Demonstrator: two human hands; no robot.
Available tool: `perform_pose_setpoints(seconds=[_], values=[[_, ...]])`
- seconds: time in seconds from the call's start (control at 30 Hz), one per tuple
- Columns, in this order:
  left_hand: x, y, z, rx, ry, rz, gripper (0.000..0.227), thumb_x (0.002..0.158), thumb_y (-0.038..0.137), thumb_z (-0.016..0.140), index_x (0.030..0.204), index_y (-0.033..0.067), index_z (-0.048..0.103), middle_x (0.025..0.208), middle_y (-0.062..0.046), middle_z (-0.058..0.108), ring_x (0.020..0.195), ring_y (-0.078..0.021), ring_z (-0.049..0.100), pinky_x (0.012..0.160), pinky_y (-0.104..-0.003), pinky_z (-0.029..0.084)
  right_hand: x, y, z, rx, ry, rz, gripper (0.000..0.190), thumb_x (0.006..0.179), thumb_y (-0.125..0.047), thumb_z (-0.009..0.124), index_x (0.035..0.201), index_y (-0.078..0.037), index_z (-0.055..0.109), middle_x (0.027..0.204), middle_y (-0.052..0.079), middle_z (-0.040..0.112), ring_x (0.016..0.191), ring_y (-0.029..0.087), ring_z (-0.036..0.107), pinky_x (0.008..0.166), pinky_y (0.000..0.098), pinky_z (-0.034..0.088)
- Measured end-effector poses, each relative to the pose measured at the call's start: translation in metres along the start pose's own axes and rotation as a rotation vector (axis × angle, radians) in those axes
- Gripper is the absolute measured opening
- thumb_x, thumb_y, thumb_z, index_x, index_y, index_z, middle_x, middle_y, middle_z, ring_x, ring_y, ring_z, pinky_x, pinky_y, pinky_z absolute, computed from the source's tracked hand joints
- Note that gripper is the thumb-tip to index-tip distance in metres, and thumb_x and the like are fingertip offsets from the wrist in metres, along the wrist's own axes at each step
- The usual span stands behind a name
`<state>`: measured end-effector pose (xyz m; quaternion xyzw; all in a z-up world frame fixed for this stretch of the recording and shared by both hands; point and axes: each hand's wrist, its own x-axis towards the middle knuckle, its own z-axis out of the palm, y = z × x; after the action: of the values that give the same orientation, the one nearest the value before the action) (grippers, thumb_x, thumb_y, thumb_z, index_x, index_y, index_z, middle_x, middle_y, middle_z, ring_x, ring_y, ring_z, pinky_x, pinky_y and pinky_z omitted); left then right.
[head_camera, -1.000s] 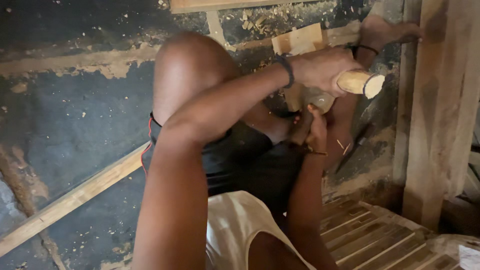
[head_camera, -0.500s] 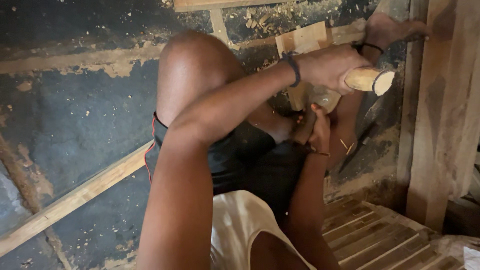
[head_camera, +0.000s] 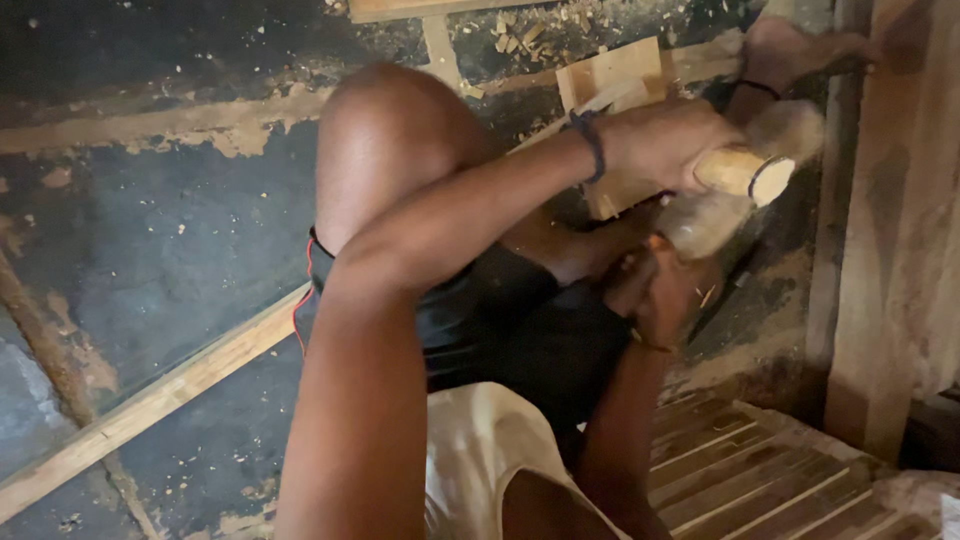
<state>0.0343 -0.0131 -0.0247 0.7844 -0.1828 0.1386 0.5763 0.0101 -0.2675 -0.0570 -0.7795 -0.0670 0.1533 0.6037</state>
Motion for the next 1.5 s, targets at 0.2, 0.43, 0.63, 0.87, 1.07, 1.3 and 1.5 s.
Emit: perform_pose_setpoints(seconds=[0.2,0.43,0.63,0.87,1.07,1.3,1.5], values=[[-0.008,0.007,-0.007,0.249,0.081,0.04,0.061,0.078,0.034,0.093,0.125,0.0055,0.066,0.106,-0.016,0.074,0.097,-0.0302,0.073,0.089,-0.043,0.057,0.033,0.011,-0.102,0.061,0.203,-0.207,0.057,0.09,0.006,0.075,0.135,-0.004,0.04,0.105,0.018,0.066,0.067,0.024,0.068,0.065,0.0379,0.066],[-0.008,0.004,-0.005,0.219,0.066,0.063,0.064,0.074,0.031,0.093,0.128,0.0075,0.066,0.105,-0.014,0.075,0.097,-0.029,0.072,0.091,-0.045,0.055,0.006,-0.058,-0.135,0.126,0.524,-0.445,0.084,0.088,-0.003,0.089,0.148,0.001,0.03,0.121,0.023,0.064,0.093,0.028,0.066,0.08,0.0412,0.063],[-0.015,0.011,-0.015,0.18,0.01,0.022,0.05,0.083,0.029,0.088,0.125,0.0103,0.068,0.11,-0.011,0.077,0.103,-0.0261,0.075,0.097,-0.042,0.058,-0.028,-0.091,-0.086,-0.747,0.243,-0.609,0.09,0.083,-0.009,0.092,0.15,0.005,0.034,0.137,0.026,0.057,0.116,0.037,0.06,0.099,0.0453,0.054],[-0.018,0.003,-0.023,0.206,0.131,0.114,0.052,0.08,0.027,0.09,0.121,0.004,0.068,0.107,-0.016,0.074,0.099,-0.0318,0.072,0.091,-0.045,0.056,-0.007,-0.073,-0.129,-0.866,0.26,-0.774,0.096,0.08,-0.015,0.095,0.153,0.009,0.037,0.153,0.029,0.049,0.139,0.045,0.052,0.119,0.0502,0.045],[-0.017,-0.003,-0.028,0.144,0.06,0.008,0.048,0.086,0.032,0.087,0.124,0.0101,0.068,0.113,-0.012,0.075,0.105,-0.0252,0.074,0.099,-0.041,0.057,-0.004,-0.094,-0.124,-0.638,0.369,-0.79,0.069,0.099,-0.011,0.09,0.149,0.003,0.045,0.146,0.023,0.055,0.128,0.037,0.057,0.113,0.049,0.053],[-0.02,-0.006,-0.023,0.202,0.062,0.037,0.053,0.088,0.034,0.087,0.127,0.0048,0.065,0.114,-0.018,0.073,0.105,-0.0298,0.071,0.095,-0.043,0.056,-0.013,-0.137,-0.072,-0.915,0.186,-0.574,0.08,0.081,-0.015,0.093,0.146,-0.001,0.047,0.134,0.024,0.06,0.118,0.041,0.061,0.099,0.0492,0.054],[-0.033,0.018,-0.041,0.146,-0.041,-0.325,0.049,0.087,0.034,0.082,0.124,0.0064,0.067,0.107,-0.012,0.076,0.095,-0.0245,0.074,0.089,-0.034,0.059,-0.018,-0.157,-0.056,-1.012,0.029,-0.604,0.088,0.071,-0.018,0.095,0.145,-0.007,0.048,0.129,0.024,0.065,0.116,0.044,0.065,0.092,0.0492,0.054]])
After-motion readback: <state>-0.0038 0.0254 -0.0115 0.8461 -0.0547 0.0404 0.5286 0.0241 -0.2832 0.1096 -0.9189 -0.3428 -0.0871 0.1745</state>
